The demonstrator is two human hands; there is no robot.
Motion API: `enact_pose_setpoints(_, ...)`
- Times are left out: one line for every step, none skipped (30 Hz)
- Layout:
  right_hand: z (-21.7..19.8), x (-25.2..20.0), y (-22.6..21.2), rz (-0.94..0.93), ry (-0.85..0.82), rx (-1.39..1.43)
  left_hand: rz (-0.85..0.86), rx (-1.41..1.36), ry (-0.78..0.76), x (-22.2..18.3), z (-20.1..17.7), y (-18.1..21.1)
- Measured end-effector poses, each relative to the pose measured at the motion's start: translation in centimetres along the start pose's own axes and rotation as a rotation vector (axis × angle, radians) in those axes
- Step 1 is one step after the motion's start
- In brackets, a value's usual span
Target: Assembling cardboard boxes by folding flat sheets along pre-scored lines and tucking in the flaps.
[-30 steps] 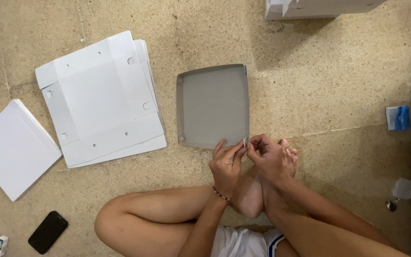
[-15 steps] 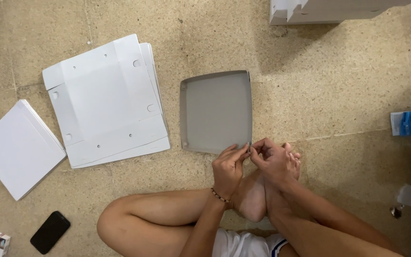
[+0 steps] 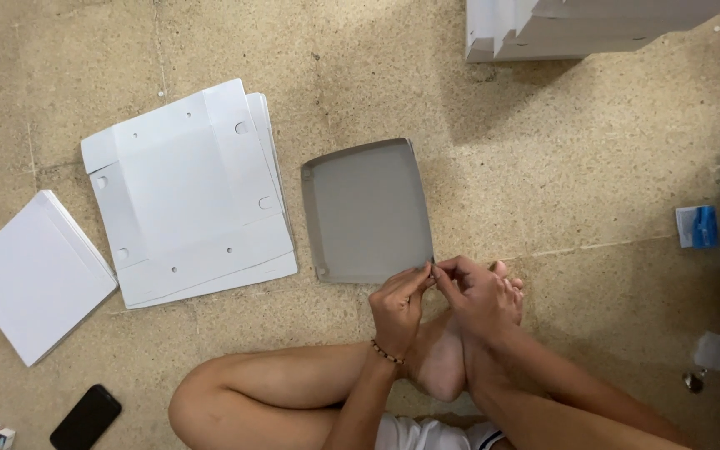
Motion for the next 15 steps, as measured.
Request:
enact_pose_setpoints(0.5,0.0,0.9,-0.002,0.002,-0.002,0.003,-0.002,0.001,-0.1,0.0,0.0)
enact_pose_setpoints(0.8,0.1,1.3,-0.176,0.068,-0.01,0.006,0.005,-0.012,-0.1,0.1,0.0)
enact_pose_setpoints(1.1,0.1,1.7,-0.35,0.136,-0.018,0.009,0.012,-0.025,0.0,0.2,-0.1)
enact_pose_setpoints(0.9,-0.1,1.2,-0.354,0.136,-0.02,0.012,0.011,-0.021,-0.4,0.3,-0.6)
enact_pose_setpoints(0.7,-0.5,0.4,-0.435,0.155,-0.128,0.012,0.058,-0.046,-0.7,0.5,-1.2)
enact_pose_setpoints(0.5,-0.9,-0.4,-0.518,0.172,-0.236,0.012,0.106,-0.069,-1.1,0.8,-1.7)
enact_pose_setpoints(0.8,-0.7,0.6,-0.524,0.171,-0.24,0.014,0.105,-0.062,-1.2,0.8,-1.9)
enact_pose_setpoints(1.3,-0.6,1.4,-0.57,0.168,-0.363,0.005,0.14,-0.068,-1.3,0.7,-2.2)
enact_pose_setpoints(1.9,-0.5,2.2,-0.616,0.164,-0.486,-0.004,0.175,-0.074,-1.5,0.7,-2.4)
enact_pose_setpoints(1.4,-0.8,1.1,-0.622,0.16,-0.489,-0.006,0.175,-0.067,-1.6,0.8,-2.5)
enact_pose_setpoints(1.0,-1.0,0.1,-0.641,0.097,-0.46,-0.054,0.197,-0.083,-1.8,0.9,-2.8)
enact_pose_setpoints(0.6,-1.3,-1.0,-0.658,0.03,-0.433,-0.105,0.219,-0.098,-2.0,1.1,-3.0)
enact_pose_setpoints(0.7,-1.1,-0.1,-0.663,0.023,-0.436,-0.11,0.219,-0.089,-2.1,0.8,-3.0)
enact_pose_setpoints(1.0,-0.8,0.8,-0.684,-0.051,-0.464,-0.129,0.229,-0.097,-2.2,0.6,-2.9)
enact_pose_setpoints(1.4,-0.6,1.7,-0.705,-0.126,-0.492,-0.148,0.238,-0.106,-2.3,0.3,-2.9)
Point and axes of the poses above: each hand's wrist, its own x-axis towards the middle knuckle, its own z-axis out of the palm, y = z × x, the point moved 3 cm from there along x, towards the middle knuckle, and after that the axes turned 7 degrees about -y, right-handed, at the moved point
